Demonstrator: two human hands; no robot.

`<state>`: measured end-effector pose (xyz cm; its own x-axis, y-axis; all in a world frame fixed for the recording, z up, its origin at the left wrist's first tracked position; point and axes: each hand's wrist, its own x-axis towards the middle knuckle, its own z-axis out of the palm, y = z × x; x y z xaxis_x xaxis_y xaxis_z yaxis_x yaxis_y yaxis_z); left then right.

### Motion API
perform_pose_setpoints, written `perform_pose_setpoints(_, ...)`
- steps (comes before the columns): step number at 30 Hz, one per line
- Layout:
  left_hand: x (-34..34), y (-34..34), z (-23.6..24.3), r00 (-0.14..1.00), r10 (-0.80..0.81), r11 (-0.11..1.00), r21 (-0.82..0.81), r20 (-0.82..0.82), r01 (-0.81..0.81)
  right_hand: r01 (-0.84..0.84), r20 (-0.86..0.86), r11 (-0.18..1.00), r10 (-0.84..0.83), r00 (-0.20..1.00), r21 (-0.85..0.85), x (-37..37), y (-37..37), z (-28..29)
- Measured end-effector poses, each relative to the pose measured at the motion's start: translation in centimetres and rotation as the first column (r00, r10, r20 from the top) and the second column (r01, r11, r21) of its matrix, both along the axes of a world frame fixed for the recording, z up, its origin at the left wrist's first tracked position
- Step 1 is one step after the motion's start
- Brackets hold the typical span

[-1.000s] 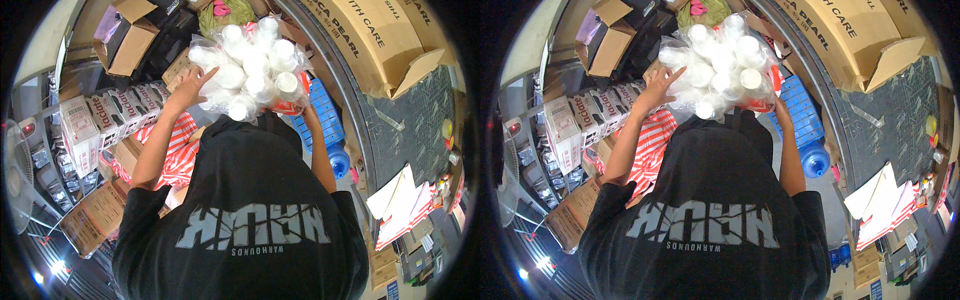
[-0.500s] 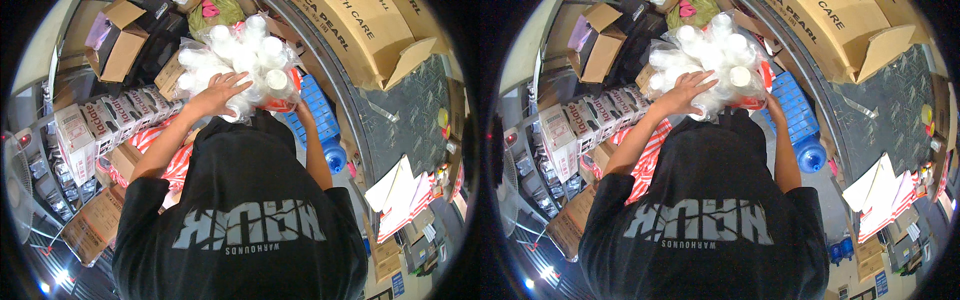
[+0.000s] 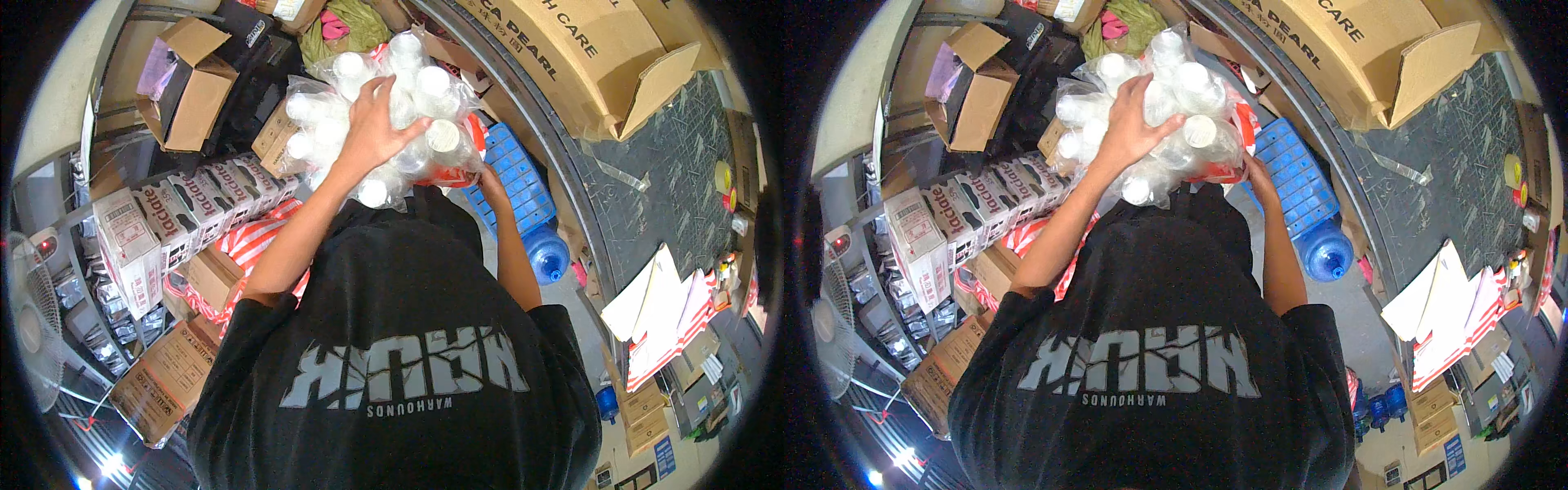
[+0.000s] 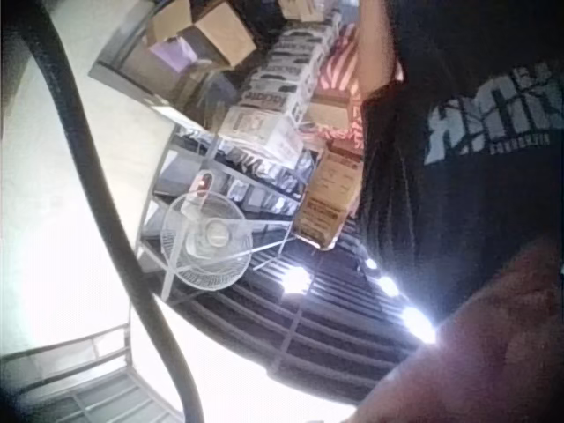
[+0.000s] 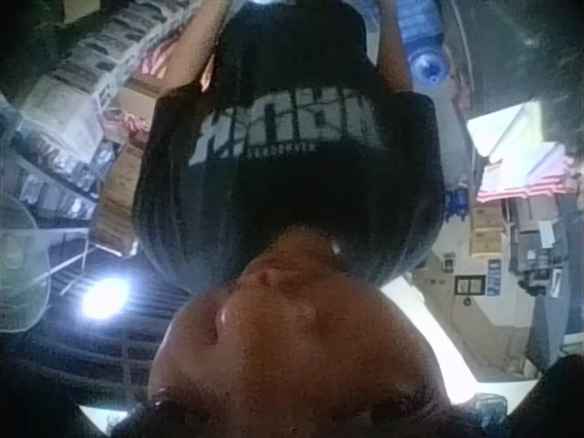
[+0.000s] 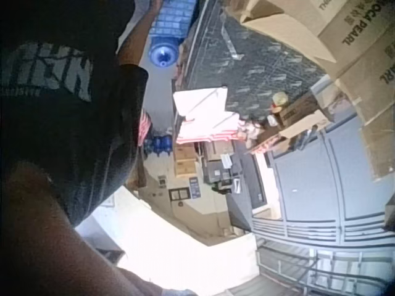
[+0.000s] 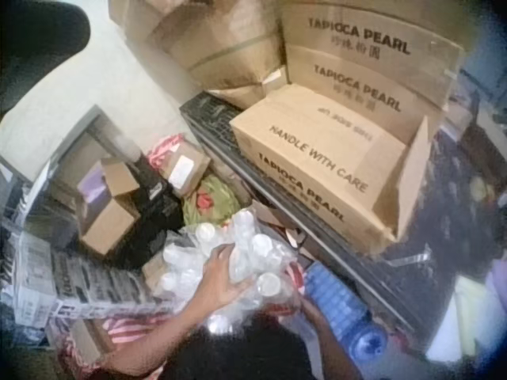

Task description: The person picks up a red and white striped bag containing plastic cups from a stack on the floor and carries it across a warehouse. The person then places the bag onto a metal shelving unit next to several other identical bags.

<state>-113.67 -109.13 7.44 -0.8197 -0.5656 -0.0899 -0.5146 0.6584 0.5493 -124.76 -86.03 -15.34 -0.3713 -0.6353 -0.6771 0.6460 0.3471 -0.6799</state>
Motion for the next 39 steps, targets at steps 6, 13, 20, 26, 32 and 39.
perform_pose_setpoints(6,-1.2,2.2,-2.4,0.981,-0.009,0.998,-0.067,0.196,0.022,0.0,-0.037,0.999,-0.002,0.999,-0.047,-0.1,1.4,-3.1)
perform_pose_setpoints(13,-0.7,1.7,-2.0,0.964,-0.01,0.998,-0.06,0.266,0.027,0.001,-0.017,1.0,-0.001,1.0,0.028,0.5,0.5,-1.1)
perform_pose_setpoints(20,-5.4,-2.8,0.8,0.992,-0.099,0.984,-0.156,-0.081,0.085,0.049,0.024,0.999,-0.049,0.999,-0.015,0.5,0.6,-0.4)
perform_pose_setpoints(26,-6.8,-5.0,-4.7,0.955,-0.286,0.881,-0.412,-0.074,0.232,-0.008,0.054,1.0,0.008,0.999,-0.007,0.4,0.8,-1.4)
perform_pose_setpoints(32,-3.7,-4.5,1.3,0.956,-0.231,0.935,-0.313,-0.181,0.167,0.028,0.0,1.0,-0.028,1.0,-0.011,0.6,1.2,-1.8)
perform_pose_setpoints(39,2.9,-10.4,-0.6,0.994,-0.106,0.962,-0.251,0.002,0.103,-0.026,0.001,1.0,0.026,1.0,-0.004,0.5,0.7,-0.7)
